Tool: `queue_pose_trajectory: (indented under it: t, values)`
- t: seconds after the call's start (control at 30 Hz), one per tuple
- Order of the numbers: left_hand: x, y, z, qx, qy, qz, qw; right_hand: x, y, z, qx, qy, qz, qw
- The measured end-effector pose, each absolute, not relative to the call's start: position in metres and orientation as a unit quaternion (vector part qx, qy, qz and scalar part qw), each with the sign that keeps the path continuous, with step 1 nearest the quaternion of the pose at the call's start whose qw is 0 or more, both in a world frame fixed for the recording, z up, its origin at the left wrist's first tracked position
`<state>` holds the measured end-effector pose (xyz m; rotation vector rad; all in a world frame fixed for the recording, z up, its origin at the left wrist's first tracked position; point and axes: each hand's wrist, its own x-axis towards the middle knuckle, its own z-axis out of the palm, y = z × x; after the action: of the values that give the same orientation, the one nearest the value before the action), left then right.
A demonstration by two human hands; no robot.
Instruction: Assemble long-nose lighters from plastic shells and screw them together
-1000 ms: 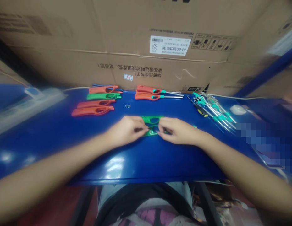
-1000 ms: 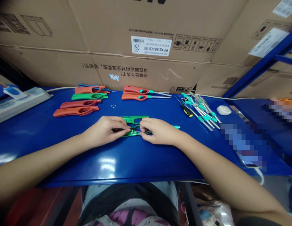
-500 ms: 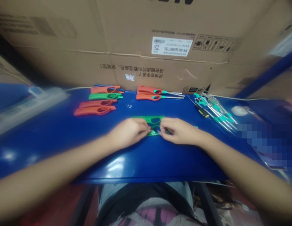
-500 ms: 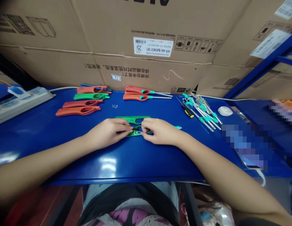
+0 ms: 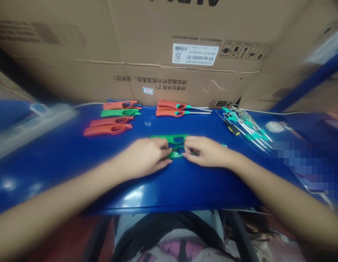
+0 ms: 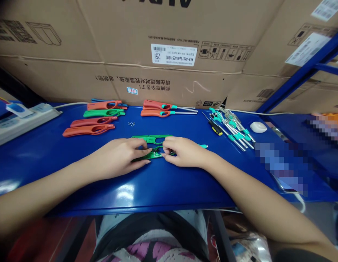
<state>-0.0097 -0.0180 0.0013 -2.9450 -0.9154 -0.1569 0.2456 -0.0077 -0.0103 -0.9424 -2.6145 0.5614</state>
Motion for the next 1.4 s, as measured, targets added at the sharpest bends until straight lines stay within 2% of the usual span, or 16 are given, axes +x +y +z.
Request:
queue_pose_trajectory:
  t: [0.37,0.67,0.9,1.0,1.2,1.4]
  values:
    - [-0.008,-0.013,-0.014,-0.946,-0.308,-0.095,-0.013,0.248,-0.010,-0.008,-0.381,-0.904,0.155,0.114]
    - [-0.005,-0.013,-0.008,-0.951,-0.301,-0.073,0.012,0.244,-0.014,-0.009,-0.403,-0.898,0.150,0.092]
    - [-0.006,-0.004,-0.014,-0.918,-0.337,-0.151,-0.144,0.244,-0.014,-0.009,-0.423,-0.886,0.157,0.110]
    - [-0.005,-0.003,-0.016,-0.909,-0.338,-0.175,-0.170,0.244,-0.014,-0.010,-0.423,-0.885,0.159,0.110]
    - [-0.006,-0.004,-0.016,-0.914,-0.328,-0.171,-0.169,0.245,-0.014,-0.012,-0.409,-0.892,0.158,0.108]
    - [-0.006,-0.007,-0.014,-0.942,-0.293,-0.125,-0.105,0.248,-0.012,-0.009,-0.386,-0.899,0.174,0.109]
